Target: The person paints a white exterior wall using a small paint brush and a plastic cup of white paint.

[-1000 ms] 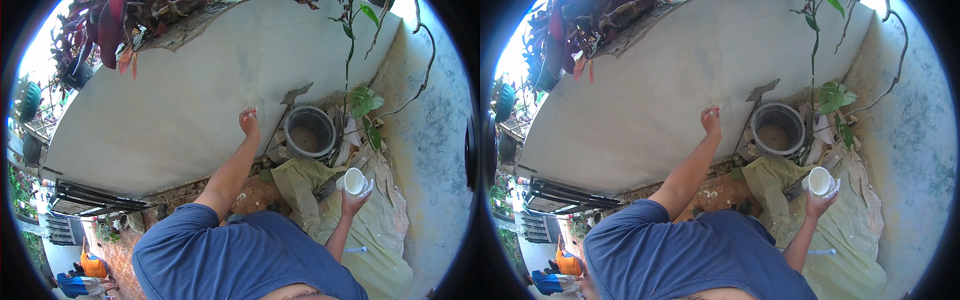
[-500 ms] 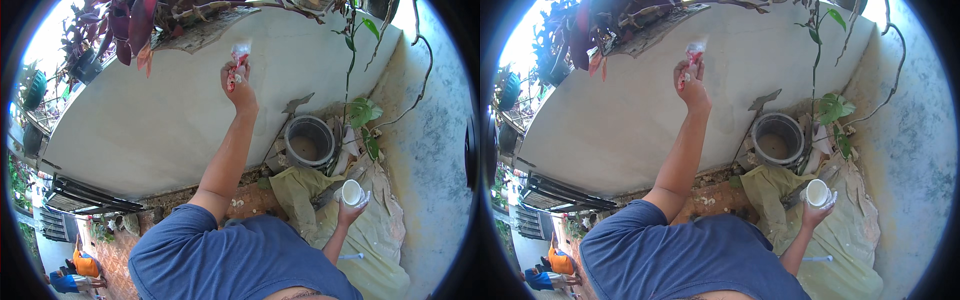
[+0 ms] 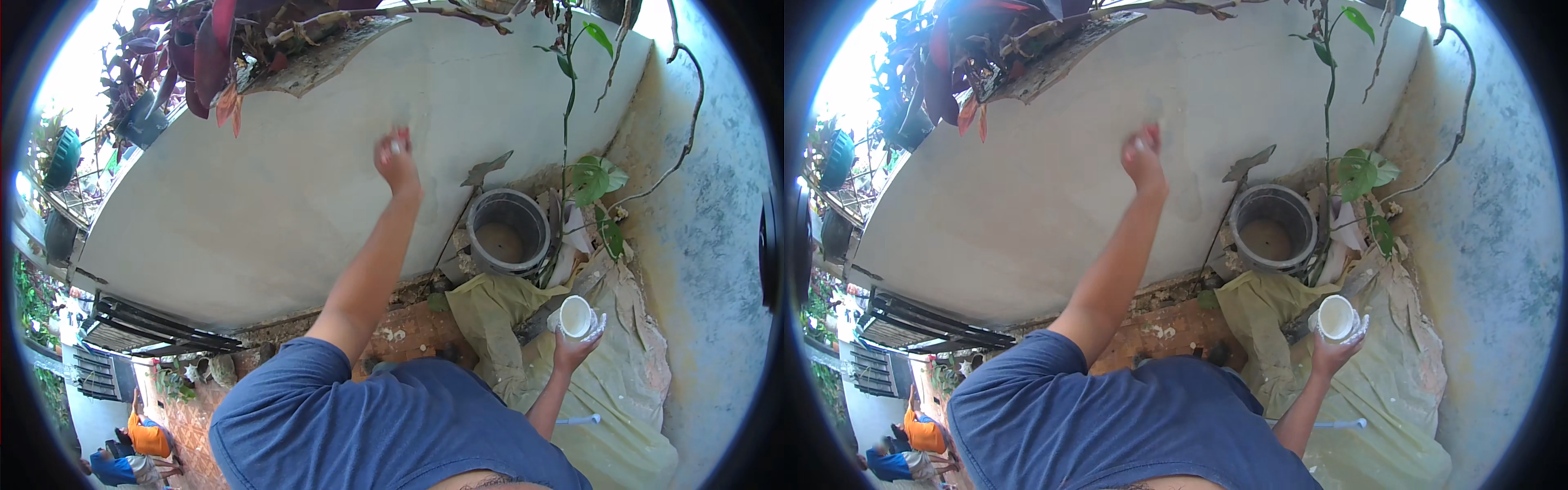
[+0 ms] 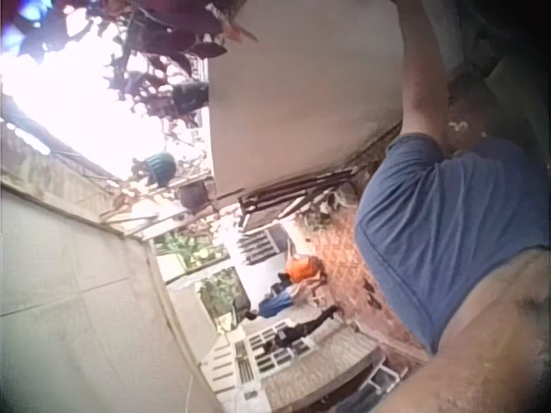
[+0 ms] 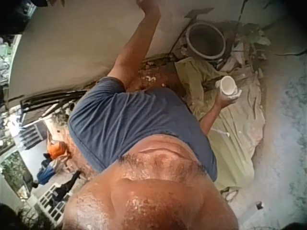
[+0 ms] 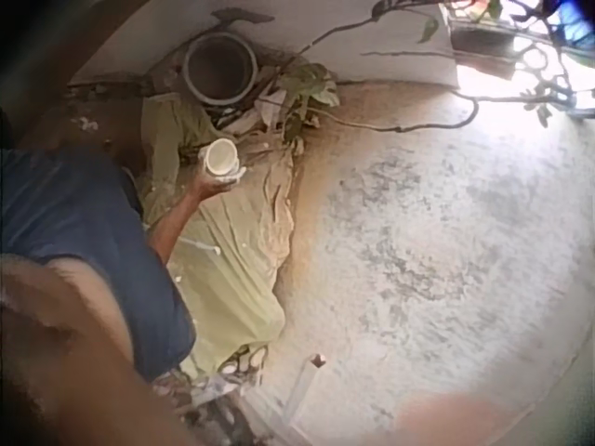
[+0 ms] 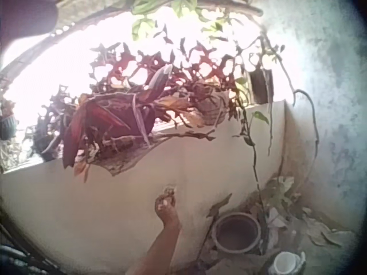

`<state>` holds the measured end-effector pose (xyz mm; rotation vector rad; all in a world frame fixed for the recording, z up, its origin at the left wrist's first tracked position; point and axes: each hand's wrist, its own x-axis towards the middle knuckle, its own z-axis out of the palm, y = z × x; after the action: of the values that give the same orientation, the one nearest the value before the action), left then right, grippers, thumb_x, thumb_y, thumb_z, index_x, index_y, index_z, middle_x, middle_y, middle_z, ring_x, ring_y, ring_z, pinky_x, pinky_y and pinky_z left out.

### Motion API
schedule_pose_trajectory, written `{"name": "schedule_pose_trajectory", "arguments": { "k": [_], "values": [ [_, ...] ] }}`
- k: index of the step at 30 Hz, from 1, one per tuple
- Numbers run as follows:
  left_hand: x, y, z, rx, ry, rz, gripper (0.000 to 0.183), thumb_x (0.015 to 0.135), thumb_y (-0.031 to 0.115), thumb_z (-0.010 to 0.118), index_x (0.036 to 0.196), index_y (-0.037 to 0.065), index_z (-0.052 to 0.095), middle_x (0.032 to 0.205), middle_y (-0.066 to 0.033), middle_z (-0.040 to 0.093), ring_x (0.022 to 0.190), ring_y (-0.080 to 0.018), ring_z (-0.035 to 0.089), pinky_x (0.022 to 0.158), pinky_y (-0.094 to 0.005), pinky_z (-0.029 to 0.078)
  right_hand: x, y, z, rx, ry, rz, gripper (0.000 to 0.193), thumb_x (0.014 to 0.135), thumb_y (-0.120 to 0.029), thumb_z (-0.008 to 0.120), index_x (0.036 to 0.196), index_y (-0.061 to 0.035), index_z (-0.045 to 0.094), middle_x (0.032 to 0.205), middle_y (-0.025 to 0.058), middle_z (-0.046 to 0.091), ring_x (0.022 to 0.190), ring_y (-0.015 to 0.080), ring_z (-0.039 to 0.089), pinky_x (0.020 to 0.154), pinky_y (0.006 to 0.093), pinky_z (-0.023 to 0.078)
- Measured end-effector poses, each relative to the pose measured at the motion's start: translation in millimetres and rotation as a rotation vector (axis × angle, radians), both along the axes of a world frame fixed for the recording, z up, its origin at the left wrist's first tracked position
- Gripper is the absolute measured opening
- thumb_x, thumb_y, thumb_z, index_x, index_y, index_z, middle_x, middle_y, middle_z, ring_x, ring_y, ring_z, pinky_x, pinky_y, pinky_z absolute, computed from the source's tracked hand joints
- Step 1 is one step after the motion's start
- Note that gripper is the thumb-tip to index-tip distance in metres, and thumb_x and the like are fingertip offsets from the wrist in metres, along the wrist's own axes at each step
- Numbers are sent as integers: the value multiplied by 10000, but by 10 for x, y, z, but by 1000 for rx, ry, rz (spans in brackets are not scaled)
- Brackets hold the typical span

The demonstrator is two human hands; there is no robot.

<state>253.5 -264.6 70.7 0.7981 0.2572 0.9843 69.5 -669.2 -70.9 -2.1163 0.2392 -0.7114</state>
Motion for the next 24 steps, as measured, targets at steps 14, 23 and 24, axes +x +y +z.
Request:
{"name": "schedule_pose_trajectory", "arguments": {
  "k": [14,23,24],
  "values": [
    [-350,6,-391,-139,176,113,78,892,59,459,910,-7,496,969,-136,585,852,-218,607,774,-289,547,-61,26,-289,-27,17,-28,1017,557,-71,818,1405,-46,258,1297,179,455,1214,329,446,1041,430,328],
    [-325,402,888,45,-203,162,136,875,40,463,978,-44,491,920,-142,586,907,-247,604,763,-296,557,-11,28,-327,-3,22,-21,1025,538,-108,842,1396,-53,284,1330,133,436,1237,322,396,1060,428,295],
    [-431,310,1172,117,-249,190,149,871,37,457,985,-54,480,948,-160,575,947,-263,601,784,-304,556,-10,51,-327,0,30,-22,1025,538,-108,842,1396,-53,284,1330,133,436,1237,322,396,1060,428,295]
  ]
}}
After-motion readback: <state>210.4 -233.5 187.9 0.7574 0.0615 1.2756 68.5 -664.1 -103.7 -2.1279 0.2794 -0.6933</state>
